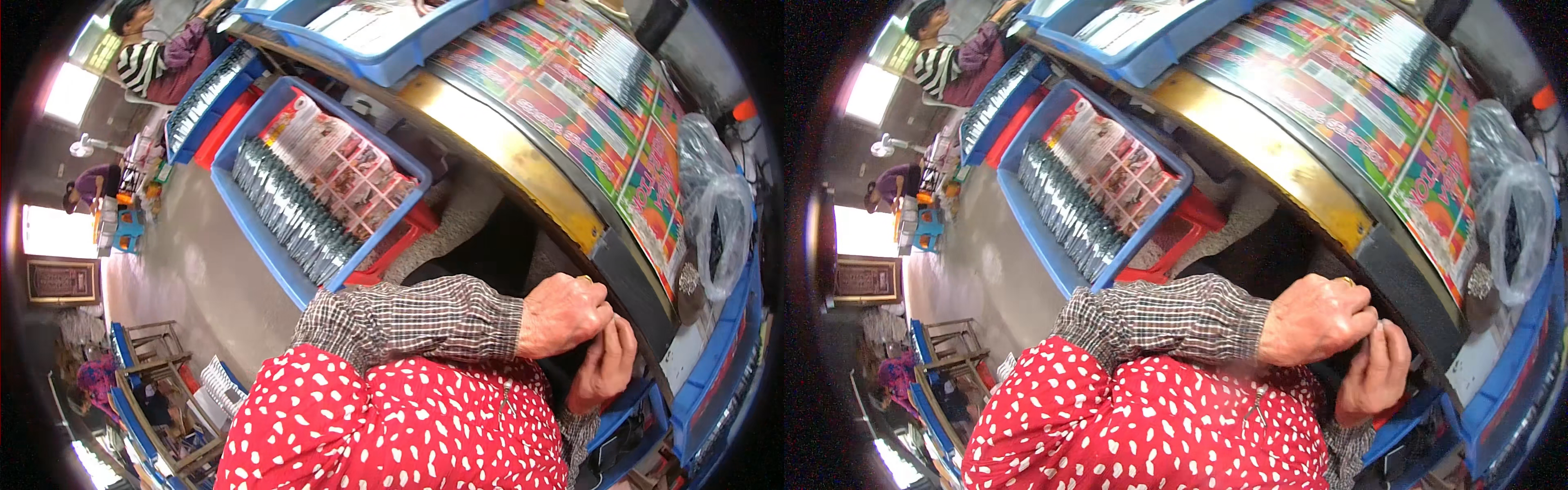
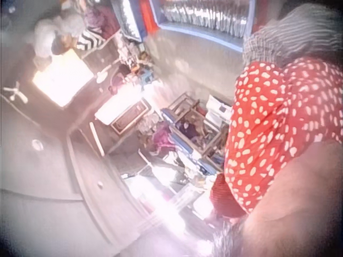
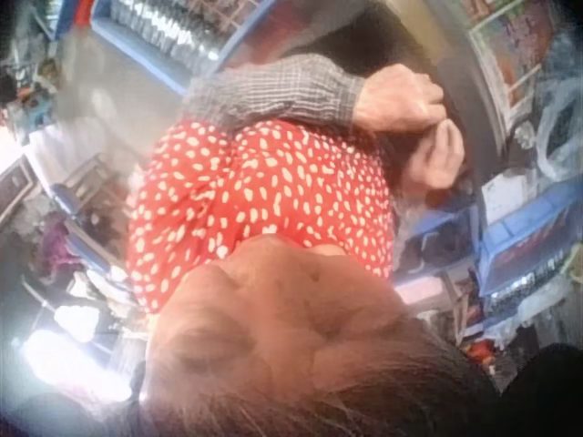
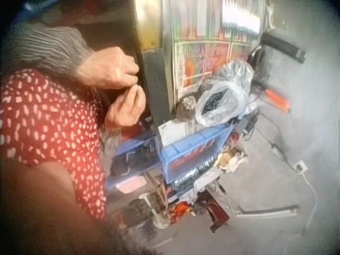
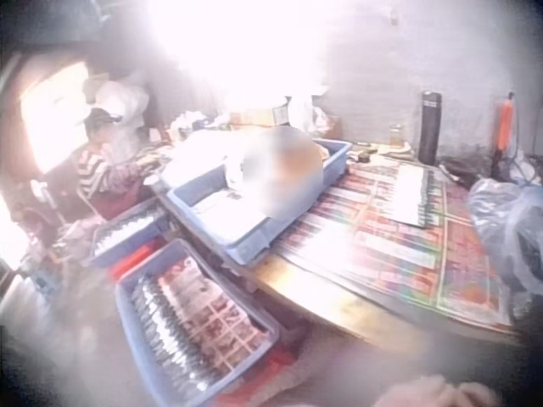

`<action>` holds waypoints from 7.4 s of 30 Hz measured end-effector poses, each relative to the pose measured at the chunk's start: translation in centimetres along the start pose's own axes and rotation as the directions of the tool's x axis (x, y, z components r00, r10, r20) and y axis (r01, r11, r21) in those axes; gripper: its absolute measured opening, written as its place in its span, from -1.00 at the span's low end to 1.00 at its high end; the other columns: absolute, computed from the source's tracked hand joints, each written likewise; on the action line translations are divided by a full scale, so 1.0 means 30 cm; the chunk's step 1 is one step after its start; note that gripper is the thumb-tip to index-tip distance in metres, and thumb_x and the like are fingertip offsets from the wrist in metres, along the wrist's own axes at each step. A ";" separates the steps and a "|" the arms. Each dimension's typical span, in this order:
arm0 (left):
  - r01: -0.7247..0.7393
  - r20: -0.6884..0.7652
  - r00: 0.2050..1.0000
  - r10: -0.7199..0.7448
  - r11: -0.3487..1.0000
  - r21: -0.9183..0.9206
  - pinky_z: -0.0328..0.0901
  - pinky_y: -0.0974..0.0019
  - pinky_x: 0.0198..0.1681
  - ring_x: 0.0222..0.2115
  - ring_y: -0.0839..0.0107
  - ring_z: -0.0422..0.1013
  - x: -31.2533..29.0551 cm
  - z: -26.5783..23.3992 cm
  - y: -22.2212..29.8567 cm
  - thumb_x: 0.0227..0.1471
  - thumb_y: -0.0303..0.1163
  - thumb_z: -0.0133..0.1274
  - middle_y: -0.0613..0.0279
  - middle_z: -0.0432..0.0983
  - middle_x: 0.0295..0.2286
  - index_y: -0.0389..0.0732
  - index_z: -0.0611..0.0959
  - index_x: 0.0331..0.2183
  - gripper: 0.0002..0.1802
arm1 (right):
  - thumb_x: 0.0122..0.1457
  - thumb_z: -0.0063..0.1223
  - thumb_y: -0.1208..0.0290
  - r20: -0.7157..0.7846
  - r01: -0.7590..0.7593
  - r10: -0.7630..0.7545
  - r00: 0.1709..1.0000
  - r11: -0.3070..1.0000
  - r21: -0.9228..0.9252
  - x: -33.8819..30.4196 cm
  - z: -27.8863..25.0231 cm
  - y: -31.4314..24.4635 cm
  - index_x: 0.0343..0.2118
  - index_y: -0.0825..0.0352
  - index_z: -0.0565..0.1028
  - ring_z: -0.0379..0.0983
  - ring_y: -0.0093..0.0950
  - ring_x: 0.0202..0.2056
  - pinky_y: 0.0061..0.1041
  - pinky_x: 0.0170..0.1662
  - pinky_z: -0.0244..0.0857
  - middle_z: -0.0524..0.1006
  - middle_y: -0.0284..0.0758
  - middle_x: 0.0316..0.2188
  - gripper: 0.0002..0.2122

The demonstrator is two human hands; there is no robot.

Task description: The person assembles tweezers by joining tweezer handles and attaching small plastic components by hand.

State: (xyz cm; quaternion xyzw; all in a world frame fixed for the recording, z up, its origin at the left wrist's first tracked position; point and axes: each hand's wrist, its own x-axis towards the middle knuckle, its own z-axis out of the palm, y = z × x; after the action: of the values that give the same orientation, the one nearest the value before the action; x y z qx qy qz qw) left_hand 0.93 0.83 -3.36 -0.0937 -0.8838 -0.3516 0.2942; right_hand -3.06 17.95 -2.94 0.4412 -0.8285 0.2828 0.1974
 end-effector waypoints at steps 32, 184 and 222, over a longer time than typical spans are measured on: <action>0.024 0.067 0.998 -0.013 0.986 -0.166 0.33 0.22 -0.57 -0.59 0.21 0.42 0.015 -0.065 -0.021 -0.29 -0.52 0.22 0.20 0.39 -0.58 -0.16 0.55 -0.48 -0.79 | 0.12 0.09 0.67 0.273 -0.589 0.658 0.702 0.321 0.742 0.085 0.048 -0.064 -0.34 0.43 0.53 0.43 -0.70 -0.50 -0.72 -0.50 0.31 0.55 -0.38 -0.47 -0.94; 0.046 -0.144 0.987 0.064 0.759 0.649 0.37 0.27 -0.18 -0.24 0.13 0.51 0.323 -0.815 -0.778 0.16 -0.52 -0.01 -0.02 0.57 -0.25 -0.33 0.58 -0.12 -0.76 | -0.13 0.14 0.45 0.120 -0.650 0.872 0.475 0.440 -0.620 -0.109 -0.757 0.851 -0.52 0.39 0.56 0.56 -0.21 -0.42 -0.21 -0.31 0.39 0.57 -0.10 -0.54 -0.88; 0.483 0.383 0.875 -0.296 0.586 -0.651 0.31 0.55 -0.55 -0.59 0.63 0.40 0.205 -0.160 0.077 0.04 -0.66 0.09 0.28 0.51 -0.56 -0.38 0.56 -0.31 -0.90 | 0.15 0.11 0.54 0.222 -0.684 0.678 0.701 0.550 0.480 0.064 -0.500 0.156 -0.32 0.45 0.53 0.35 -0.74 -0.60 -0.72 -0.53 0.25 0.48 -0.45 -0.53 -0.90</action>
State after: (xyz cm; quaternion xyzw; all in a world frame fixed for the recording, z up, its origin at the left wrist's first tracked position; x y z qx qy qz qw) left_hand -1.00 -0.96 4.34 -0.0463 -0.6952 -0.7161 0.0411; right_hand -6.88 28.53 8.23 0.1237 -0.8231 0.5509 -0.0612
